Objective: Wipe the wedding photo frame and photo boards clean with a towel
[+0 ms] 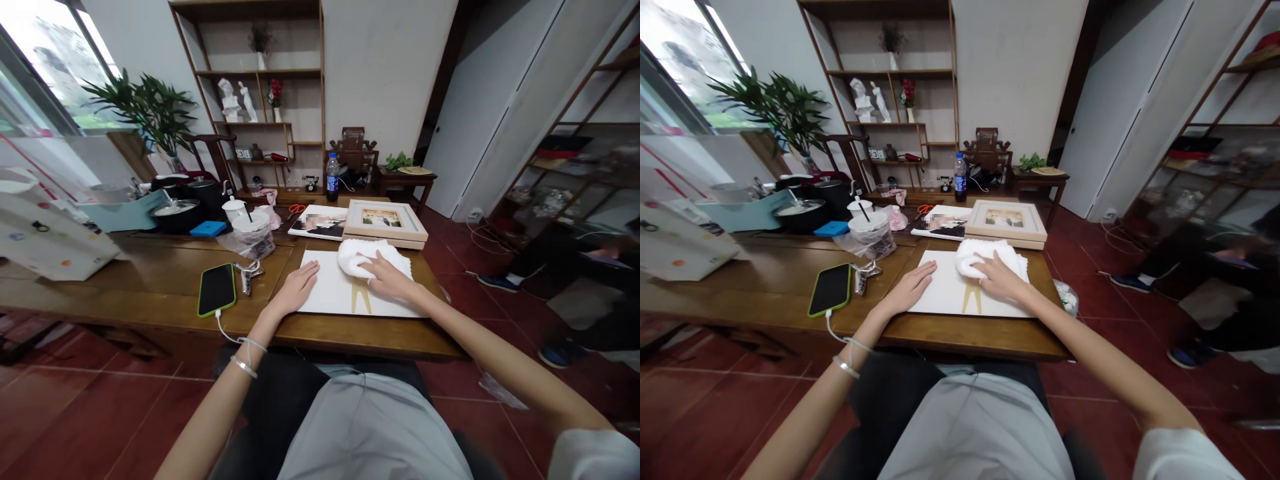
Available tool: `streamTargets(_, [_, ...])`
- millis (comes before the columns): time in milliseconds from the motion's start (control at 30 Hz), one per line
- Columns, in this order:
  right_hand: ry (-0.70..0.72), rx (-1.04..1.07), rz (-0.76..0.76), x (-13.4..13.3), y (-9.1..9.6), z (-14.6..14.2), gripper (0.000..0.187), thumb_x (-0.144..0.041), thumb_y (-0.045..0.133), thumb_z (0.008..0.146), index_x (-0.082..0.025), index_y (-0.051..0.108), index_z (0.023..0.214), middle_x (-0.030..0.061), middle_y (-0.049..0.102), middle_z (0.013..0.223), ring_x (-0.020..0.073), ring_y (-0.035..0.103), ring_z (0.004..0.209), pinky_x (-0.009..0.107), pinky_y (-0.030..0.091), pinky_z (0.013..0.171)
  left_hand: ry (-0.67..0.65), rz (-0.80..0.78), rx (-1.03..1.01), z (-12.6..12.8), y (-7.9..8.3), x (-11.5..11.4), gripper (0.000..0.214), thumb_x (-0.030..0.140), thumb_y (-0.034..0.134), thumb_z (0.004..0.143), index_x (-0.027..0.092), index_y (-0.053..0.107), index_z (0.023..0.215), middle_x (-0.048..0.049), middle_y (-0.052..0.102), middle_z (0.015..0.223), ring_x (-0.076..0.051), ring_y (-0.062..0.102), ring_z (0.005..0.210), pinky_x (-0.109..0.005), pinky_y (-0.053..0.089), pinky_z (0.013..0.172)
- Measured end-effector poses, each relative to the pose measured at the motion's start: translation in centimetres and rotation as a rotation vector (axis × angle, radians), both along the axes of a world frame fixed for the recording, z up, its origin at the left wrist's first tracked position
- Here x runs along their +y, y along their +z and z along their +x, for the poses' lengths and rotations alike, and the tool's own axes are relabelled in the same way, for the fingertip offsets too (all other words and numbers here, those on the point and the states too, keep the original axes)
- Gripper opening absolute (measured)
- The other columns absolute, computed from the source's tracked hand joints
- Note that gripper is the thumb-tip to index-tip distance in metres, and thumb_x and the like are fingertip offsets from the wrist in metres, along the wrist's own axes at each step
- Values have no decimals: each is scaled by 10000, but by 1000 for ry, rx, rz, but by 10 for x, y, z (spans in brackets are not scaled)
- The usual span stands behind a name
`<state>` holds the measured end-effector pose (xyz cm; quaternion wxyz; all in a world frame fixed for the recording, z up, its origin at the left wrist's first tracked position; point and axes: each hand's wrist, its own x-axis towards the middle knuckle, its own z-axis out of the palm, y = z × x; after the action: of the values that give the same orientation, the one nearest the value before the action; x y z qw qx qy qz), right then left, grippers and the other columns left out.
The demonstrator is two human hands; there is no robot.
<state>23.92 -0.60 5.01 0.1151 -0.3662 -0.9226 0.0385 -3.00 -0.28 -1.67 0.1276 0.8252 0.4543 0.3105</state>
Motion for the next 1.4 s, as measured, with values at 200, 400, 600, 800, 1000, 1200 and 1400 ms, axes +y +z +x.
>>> streamTargets(200, [126, -52, -128, -71, 15, 4, 529, -38, 401, 637, -165, 558, 1126, 105, 399, 1396, 244, 213, 1345, 524, 100, 1091, 4, 4, -12, 1, 0, 0, 446, 364, 314, 913, 158, 507, 1258, -85, 450, 1372, -202, 365, 1303, -424, 274, 1097])
streamTargets(400, [177, 27, -334, -98, 28, 4, 385, -105, 452, 728, -212, 606, 1064, 46, 481, 1336, 255, 325, 1294, 459, 186, 1088, 5, 15, 14, 1, 3, -2, 459, 358, 301, 917, 124, 509, 1252, -105, 453, 1367, -192, 370, 1301, -403, 273, 1100])
streamTargets(600, [26, 407, -393, -43, 19, -1, 313, -396, 448, 868, -184, 625, 1014, 46, 644, 1083, 256, 571, 1006, 405, 369, 971, 8, -1, 1, 2, 4, -2, 459, 360, 306, 915, 126, 509, 1253, -106, 450, 1369, -197, 368, 1302, -411, 271, 1099])
streamTargets(800, [-101, 404, -212, 18, 6, -20, 408, -397, 372, 898, -186, 523, 1212, 77, 510, 1306, 257, 465, 1170, 425, 310, 1007, -1, -6, 2, 0, 2, -1, 458, 370, 307, 912, 150, 498, 1265, -93, 442, 1377, -196, 365, 1304, -417, 271, 1098])
streamTargets(1000, [-67, 106, -84, 24, 2, -36, 377, -163, 424, 807, -162, 572, 1155, 121, 498, 1312, 297, 367, 1255, 549, 123, 1050, -5, -7, 5, -1, 0, 2, 451, 373, 303, 914, 173, 491, 1272, -80, 433, 1384, -198, 356, 1309, -429, 270, 1096])
streamTargets(1200, [116, -151, 35, -44, 9, -39, 450, -49, 426, 691, -124, 593, 1103, 203, 505, 1270, 305, 348, 1271, 557, 238, 1002, -7, 6, -1, 0, -1, 1, 467, 370, 289, 918, 134, 501, 1262, -100, 442, 1376, -202, 361, 1306, -422, 269, 1101])
streamTargets(1400, [279, -157, -38, -97, 24, -32, 437, -74, 462, 680, -158, 604, 1085, 153, 461, 1336, 262, 314, 1298, 496, 189, 1063, -6, 24, -30, 1, 1, -2, 454, 367, 299, 916, 144, 517, 1246, -93, 469, 1356, -203, 384, 1292, -426, 278, 1097])
